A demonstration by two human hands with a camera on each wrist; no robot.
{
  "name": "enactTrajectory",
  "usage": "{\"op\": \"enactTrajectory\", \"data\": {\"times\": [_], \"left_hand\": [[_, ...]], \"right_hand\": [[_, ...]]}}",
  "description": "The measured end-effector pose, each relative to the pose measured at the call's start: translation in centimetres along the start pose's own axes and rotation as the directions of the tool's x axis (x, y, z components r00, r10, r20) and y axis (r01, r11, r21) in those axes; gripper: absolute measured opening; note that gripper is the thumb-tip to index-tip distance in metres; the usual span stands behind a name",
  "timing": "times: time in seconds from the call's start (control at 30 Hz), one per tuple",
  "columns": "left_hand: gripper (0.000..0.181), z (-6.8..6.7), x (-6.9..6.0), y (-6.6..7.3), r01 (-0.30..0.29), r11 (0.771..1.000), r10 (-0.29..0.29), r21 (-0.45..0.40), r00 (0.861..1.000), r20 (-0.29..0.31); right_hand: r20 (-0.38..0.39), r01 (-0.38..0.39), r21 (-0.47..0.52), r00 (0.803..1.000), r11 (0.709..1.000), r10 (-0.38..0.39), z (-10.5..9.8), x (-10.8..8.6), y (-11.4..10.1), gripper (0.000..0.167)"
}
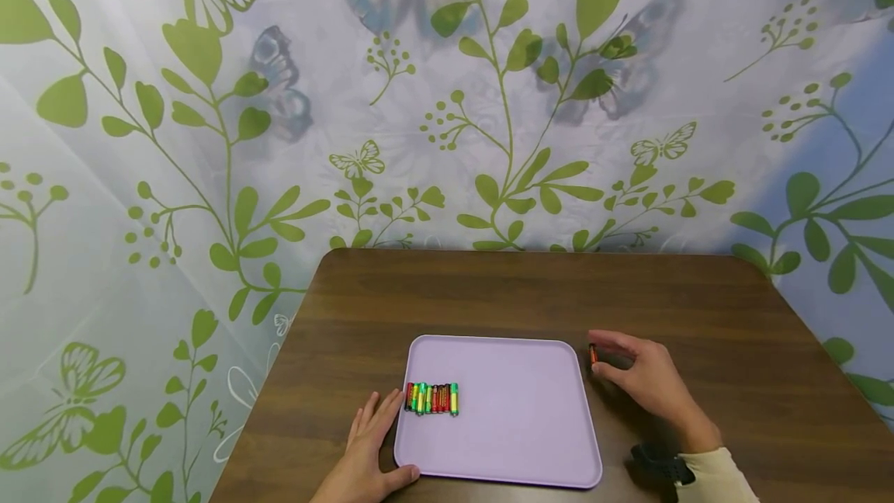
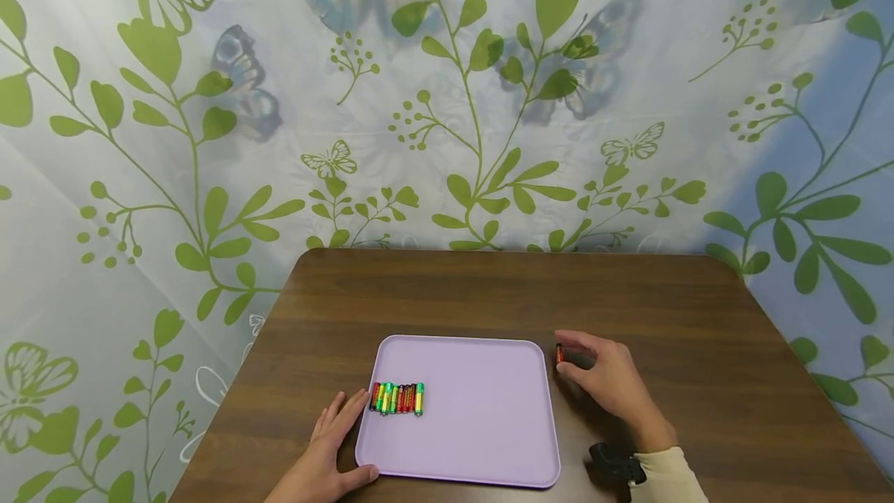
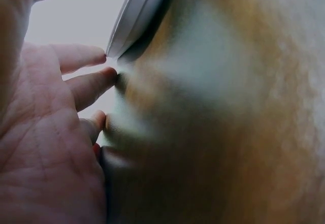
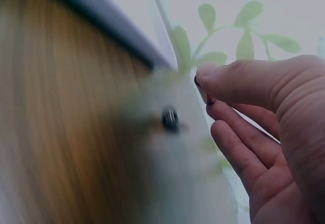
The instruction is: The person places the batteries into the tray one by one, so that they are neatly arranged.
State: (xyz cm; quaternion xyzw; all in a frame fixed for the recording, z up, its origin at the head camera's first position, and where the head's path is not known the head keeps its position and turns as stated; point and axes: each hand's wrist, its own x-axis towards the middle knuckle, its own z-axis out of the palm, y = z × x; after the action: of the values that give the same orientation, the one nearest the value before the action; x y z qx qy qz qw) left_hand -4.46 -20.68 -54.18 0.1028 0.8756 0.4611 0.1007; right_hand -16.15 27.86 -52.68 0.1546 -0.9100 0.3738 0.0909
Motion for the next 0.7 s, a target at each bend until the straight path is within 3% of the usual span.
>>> {"op": "enactTrajectory", "data": {"times": [0.23, 0.43, 0.7], "left_hand": [[0.11, 0.0, 0.0, -0.1, 0.001, 1.0, -0.001, 0.001, 1.0, 0.0], [0.11, 0.0, 0.0, -0.1, 0.005, 1.0, -0.005, 0.004, 1.0, -0.001], [0.11, 0.0, 0.0, 0.1, 0.03, 1.0, -0.031, 0.007, 0.999, 0.012]], "right_hand": [[0.013, 0.007, 0.044, 1.0, 0.999, -0.007, 3.0, 0.4, -3.4, 0.052], [-0.013, 0.063, 0.122, 0.998, 0.991, -0.062, 5.9, 0.6, -5.8, 0.052], [0.008, 0.132, 0.211, 0.991, 0.969, -0.137, 9.5, 0.7, -8.6, 0.052]]}}
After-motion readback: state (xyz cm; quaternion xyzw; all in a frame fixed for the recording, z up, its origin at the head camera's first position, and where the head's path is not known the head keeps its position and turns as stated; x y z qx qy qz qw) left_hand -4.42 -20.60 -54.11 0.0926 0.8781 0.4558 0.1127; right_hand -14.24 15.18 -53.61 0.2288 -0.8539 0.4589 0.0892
